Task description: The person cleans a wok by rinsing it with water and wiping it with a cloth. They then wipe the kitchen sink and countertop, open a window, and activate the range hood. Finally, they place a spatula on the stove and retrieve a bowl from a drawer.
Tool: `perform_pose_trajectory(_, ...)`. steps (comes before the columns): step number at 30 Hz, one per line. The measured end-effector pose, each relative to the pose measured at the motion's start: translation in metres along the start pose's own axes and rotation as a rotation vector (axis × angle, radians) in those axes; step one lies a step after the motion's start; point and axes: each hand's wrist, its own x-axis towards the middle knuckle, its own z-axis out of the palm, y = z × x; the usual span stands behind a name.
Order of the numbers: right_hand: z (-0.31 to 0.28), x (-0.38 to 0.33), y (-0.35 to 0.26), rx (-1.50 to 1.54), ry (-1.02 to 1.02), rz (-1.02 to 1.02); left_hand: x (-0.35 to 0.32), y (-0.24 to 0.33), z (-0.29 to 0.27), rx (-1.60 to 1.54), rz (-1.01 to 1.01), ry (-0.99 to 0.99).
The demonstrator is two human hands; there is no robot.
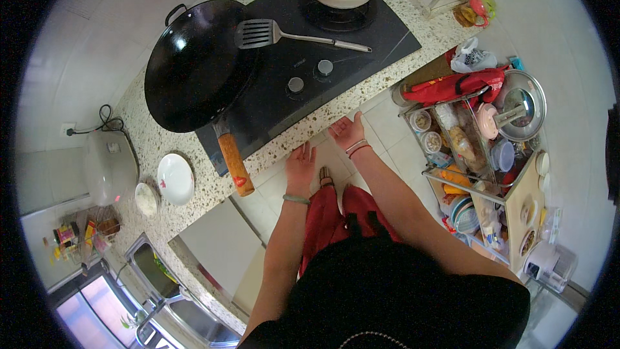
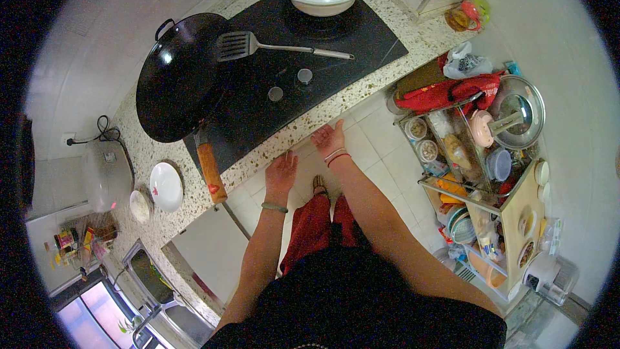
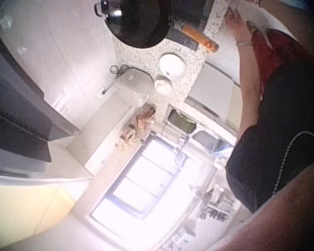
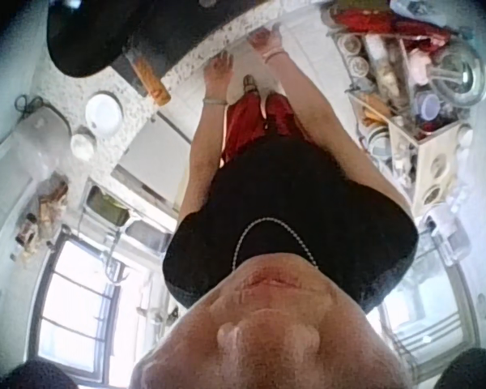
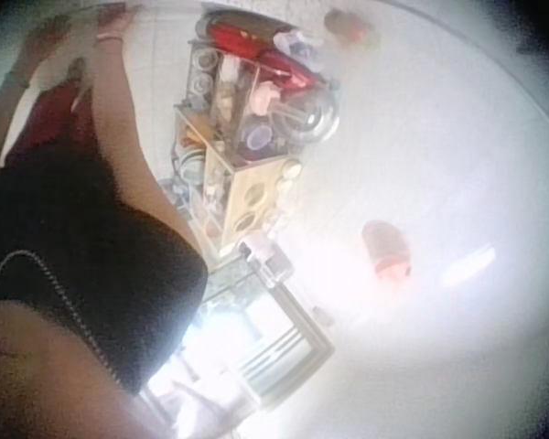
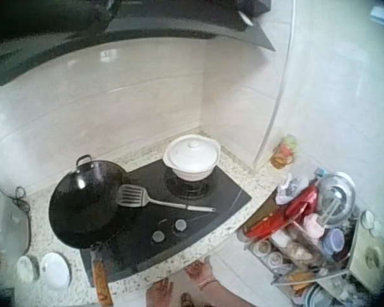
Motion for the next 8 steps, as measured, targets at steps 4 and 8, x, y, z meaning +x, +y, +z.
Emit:
perform_pose_trajectory(4, 0.001, 0.005, 0.002, 0.035, -0.017, 0.005, -0.001, 0.002, 0.000, 0.024, 0.010, -0.005)
perform_pose_trajectory(8, 0.003, 0.001, 0.004, 0.025, -0.030, 0.000, 0.002, 0.002, -0.004, -0.065, -0.020, -0.034)
